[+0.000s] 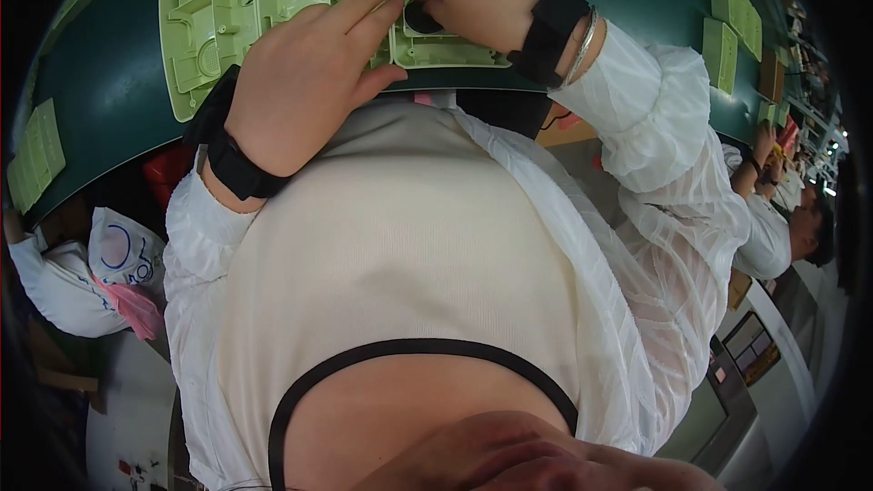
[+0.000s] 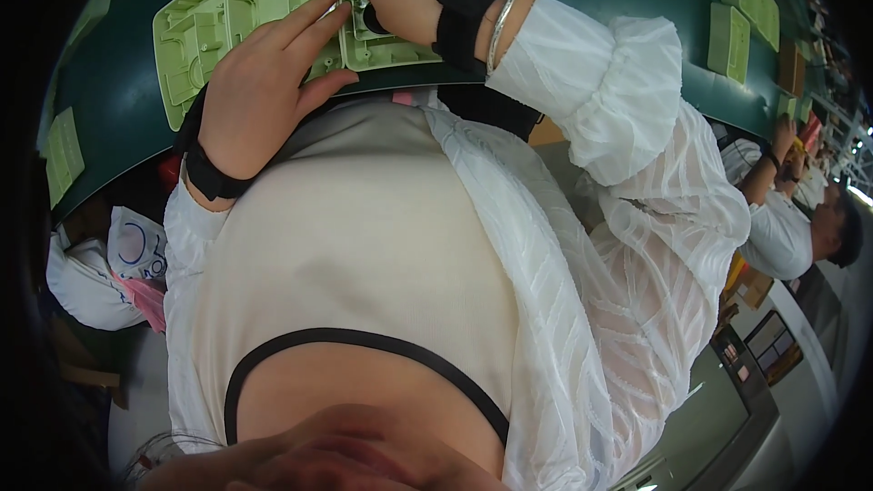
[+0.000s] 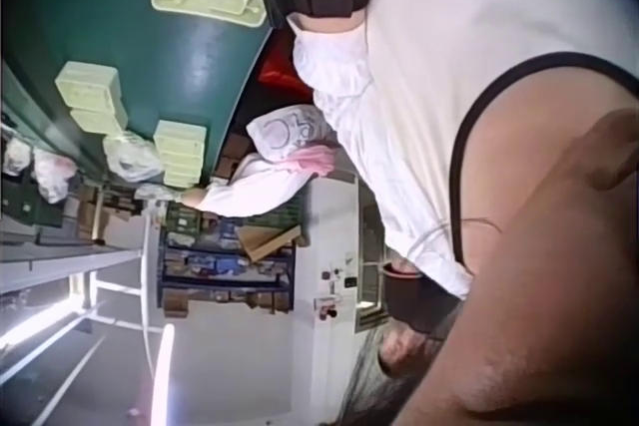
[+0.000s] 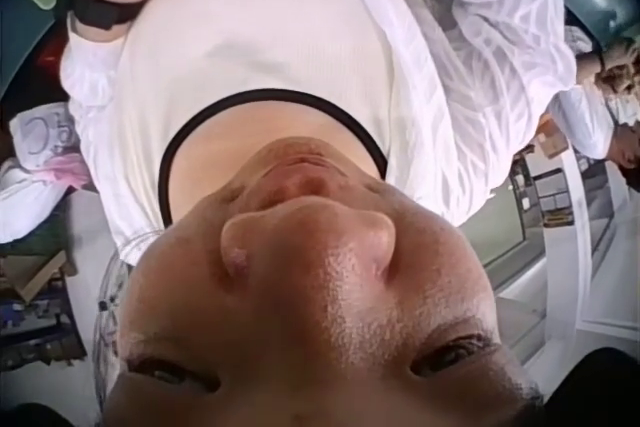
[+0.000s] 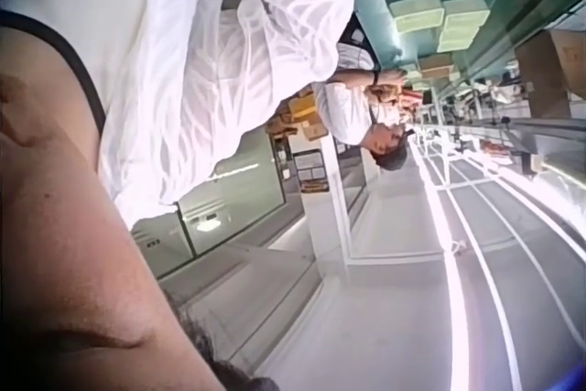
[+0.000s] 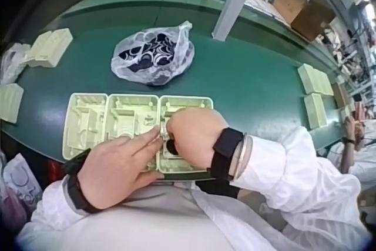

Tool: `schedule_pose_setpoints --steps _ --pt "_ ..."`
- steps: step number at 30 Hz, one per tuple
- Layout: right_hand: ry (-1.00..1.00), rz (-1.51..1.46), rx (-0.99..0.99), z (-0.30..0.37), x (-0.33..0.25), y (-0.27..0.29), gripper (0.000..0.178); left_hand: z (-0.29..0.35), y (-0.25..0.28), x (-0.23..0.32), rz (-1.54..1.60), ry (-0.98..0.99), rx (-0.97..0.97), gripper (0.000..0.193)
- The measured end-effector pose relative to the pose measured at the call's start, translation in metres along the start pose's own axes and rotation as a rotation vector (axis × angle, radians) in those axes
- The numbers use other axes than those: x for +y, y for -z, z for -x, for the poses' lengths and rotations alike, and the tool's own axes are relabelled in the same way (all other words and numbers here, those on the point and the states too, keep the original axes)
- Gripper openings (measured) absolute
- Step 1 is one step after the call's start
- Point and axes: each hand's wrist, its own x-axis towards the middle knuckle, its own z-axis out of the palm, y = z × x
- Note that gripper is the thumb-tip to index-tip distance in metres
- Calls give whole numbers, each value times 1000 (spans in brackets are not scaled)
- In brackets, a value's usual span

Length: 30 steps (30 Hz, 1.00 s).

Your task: The person picks up a speaker, peels off its adhesive backing, and presses it into a green plastic housing before setting it aside and repeating the process.

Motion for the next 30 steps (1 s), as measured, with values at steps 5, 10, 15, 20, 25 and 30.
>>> schedule_pose_setpoints --steps 5,10,15,20,25,30 --pt "20 20 40 0 -1 -2 17 0 -3 0 -8 -7 9 57" --pt "3 42 -4 -3 -6 1 17 2 -4 -1 6 -7 20 57" --pt "24 40 15 -8 -3 -7 16 0 -2 2 45 42 -5 55" --pt "105 45 177 4 3 -4 14 1 -2 1 24 30 21 55" --pt "248 -77 448 48 22 0 30 5 -4 0 43 53 1 56" --pt "258 -58 453 73 1 -41 60 1 -4 1 2 -18 31 55"
